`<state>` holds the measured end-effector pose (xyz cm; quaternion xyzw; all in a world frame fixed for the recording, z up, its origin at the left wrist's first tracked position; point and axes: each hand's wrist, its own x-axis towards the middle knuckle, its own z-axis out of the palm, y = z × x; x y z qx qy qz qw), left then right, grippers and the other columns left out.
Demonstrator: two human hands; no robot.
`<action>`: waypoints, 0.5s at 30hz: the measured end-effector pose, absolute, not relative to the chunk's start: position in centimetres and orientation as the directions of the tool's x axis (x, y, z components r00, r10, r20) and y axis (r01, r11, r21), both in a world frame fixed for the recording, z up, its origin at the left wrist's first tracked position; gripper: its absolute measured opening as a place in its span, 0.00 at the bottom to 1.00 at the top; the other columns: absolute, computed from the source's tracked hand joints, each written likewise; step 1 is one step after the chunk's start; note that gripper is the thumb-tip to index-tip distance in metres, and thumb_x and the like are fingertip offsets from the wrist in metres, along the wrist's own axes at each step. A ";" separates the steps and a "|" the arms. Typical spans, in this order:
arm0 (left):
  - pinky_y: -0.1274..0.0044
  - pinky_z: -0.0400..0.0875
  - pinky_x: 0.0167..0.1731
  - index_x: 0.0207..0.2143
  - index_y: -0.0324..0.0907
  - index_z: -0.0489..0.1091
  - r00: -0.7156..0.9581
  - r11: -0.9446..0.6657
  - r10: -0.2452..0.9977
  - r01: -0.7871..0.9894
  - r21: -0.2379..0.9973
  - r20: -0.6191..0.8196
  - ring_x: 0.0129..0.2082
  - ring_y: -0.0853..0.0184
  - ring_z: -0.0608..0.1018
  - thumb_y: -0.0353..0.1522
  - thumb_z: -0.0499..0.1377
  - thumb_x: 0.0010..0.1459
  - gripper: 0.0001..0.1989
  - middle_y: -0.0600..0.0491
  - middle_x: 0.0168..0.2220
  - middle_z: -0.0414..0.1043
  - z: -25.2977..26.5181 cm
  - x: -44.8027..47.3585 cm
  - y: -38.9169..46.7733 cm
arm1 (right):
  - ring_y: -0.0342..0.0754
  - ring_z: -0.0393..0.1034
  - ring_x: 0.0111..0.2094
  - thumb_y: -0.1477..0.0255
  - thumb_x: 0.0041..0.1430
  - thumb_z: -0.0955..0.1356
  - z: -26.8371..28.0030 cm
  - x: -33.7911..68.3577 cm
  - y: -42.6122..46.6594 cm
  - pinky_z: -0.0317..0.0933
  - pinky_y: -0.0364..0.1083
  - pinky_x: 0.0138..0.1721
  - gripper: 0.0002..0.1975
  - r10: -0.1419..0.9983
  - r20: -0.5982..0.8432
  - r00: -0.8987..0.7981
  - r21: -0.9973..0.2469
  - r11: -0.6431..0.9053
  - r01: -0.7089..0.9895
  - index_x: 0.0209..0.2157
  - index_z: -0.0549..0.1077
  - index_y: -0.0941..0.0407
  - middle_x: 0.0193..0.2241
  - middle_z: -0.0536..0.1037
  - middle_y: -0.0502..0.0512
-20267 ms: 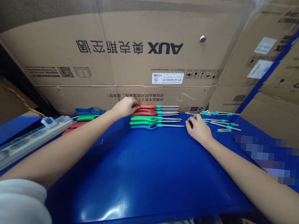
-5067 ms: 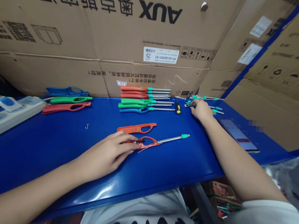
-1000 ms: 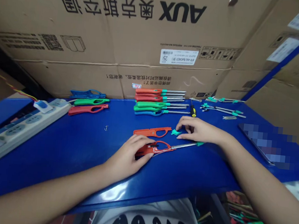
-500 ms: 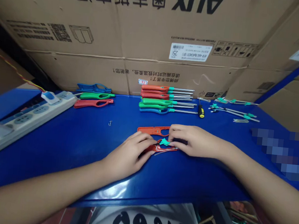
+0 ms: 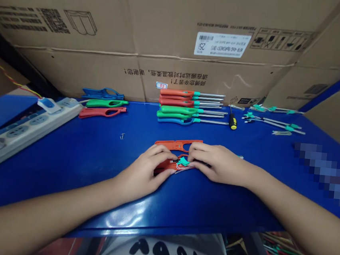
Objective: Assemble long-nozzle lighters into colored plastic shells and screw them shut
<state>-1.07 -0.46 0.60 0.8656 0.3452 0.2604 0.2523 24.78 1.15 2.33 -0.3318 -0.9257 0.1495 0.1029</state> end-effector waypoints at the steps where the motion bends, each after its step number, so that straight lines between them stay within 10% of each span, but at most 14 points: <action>1: 0.65 0.73 0.50 0.49 0.43 0.73 0.623 -0.630 0.733 0.468 0.620 0.275 0.48 0.60 0.76 0.31 0.59 0.65 0.10 0.48 0.47 0.73 0.6 -1.1 -0.4 | 0.46 0.71 0.36 0.69 0.70 0.62 2.1 24.8 1.2 0.61 0.45 0.35 0.09 0.641 0.117 -0.759 -0.357 0.740 0.570 0.40 0.73 0.55 0.42 0.75 0.56; 15: 0.65 0.74 0.49 0.48 0.43 0.74 0.609 -0.600 0.747 0.443 0.666 0.268 0.46 0.60 0.76 0.33 0.61 0.65 0.10 0.48 0.45 0.74 0.4 -1.1 -0.3 | 0.44 0.69 0.33 0.71 0.70 0.62 2.3 24.9 0.9 0.60 0.43 0.32 0.10 0.577 0.234 -0.782 -0.318 0.806 0.499 0.37 0.73 0.57 0.36 0.76 0.55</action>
